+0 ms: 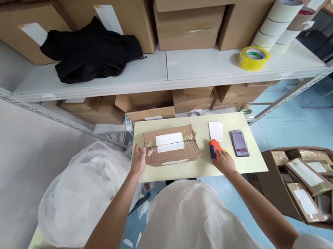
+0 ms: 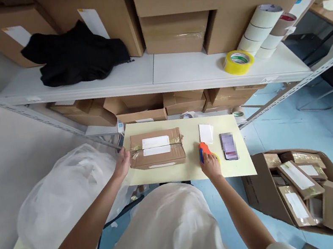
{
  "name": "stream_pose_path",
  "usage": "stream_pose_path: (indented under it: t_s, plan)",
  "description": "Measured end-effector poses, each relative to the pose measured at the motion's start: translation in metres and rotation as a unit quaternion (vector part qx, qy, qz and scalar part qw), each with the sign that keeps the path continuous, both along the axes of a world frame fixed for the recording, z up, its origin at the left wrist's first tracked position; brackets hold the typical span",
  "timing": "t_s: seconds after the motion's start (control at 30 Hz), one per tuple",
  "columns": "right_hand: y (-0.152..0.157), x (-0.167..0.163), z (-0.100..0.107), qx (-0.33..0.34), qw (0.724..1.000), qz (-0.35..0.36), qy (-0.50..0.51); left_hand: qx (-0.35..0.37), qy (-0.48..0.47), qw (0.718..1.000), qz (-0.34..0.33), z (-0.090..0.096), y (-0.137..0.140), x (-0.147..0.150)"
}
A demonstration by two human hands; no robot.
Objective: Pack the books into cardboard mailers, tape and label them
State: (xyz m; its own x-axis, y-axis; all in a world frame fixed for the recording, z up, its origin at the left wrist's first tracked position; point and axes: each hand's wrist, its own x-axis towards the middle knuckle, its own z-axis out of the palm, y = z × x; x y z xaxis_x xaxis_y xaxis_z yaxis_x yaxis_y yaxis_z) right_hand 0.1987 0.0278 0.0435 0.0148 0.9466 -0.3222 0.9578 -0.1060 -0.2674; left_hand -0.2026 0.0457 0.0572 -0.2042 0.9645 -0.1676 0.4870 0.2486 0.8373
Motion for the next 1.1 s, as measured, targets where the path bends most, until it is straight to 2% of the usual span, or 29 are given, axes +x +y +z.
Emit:
stream_pose_path:
  t_s: [0.1,0.2,0.33,0.5,0.63,0.77,0.87,1.0,1.1]
  plan:
    - [0.005,-0.02,0.011,0.039,0.993,0.058,0.094,-0.09,-0.157,0.983,0.018,-0.008,-0.018,0.001]
    - [0.01,-0.045,0.014,0.032,0.969,0.115,0.217,-0.127,-0.177,0.976,-0.01,-0.01,-0.026,0.003]
    - [0.014,-0.064,0.007,0.034,0.947,0.067,0.312,-0.108,-0.167,0.98,-0.029,-0.007,-0.025,0.004]
    - [0.017,-0.063,0.001,0.021,0.921,0.042,0.386,-0.041,-0.164,0.981,-0.092,-0.005,-0.021,0.008]
    - [0.019,-0.062,0.014,0.022,0.92,0.014,0.392,-0.025,-0.127,0.988,-0.086,-0.001,-0.017,0.009]
    - [0.026,-0.063,0.04,0.012,0.937,-0.037,0.347,-0.003,-0.085,0.994,-0.075,0.01,-0.004,0.007]
    - [0.036,-0.067,0.052,0.002,0.947,-0.078,0.311,-0.014,-0.052,0.997,-0.056,0.018,0.015,0.007]
    - [0.057,-0.079,0.049,0.006,0.94,-0.158,0.302,-0.072,0.009,0.996,-0.042,0.022,0.049,0.012]
    - [0.072,-0.086,0.039,0.0,0.924,-0.202,0.326,-0.112,0.057,0.991,-0.04,0.017,0.075,0.018]
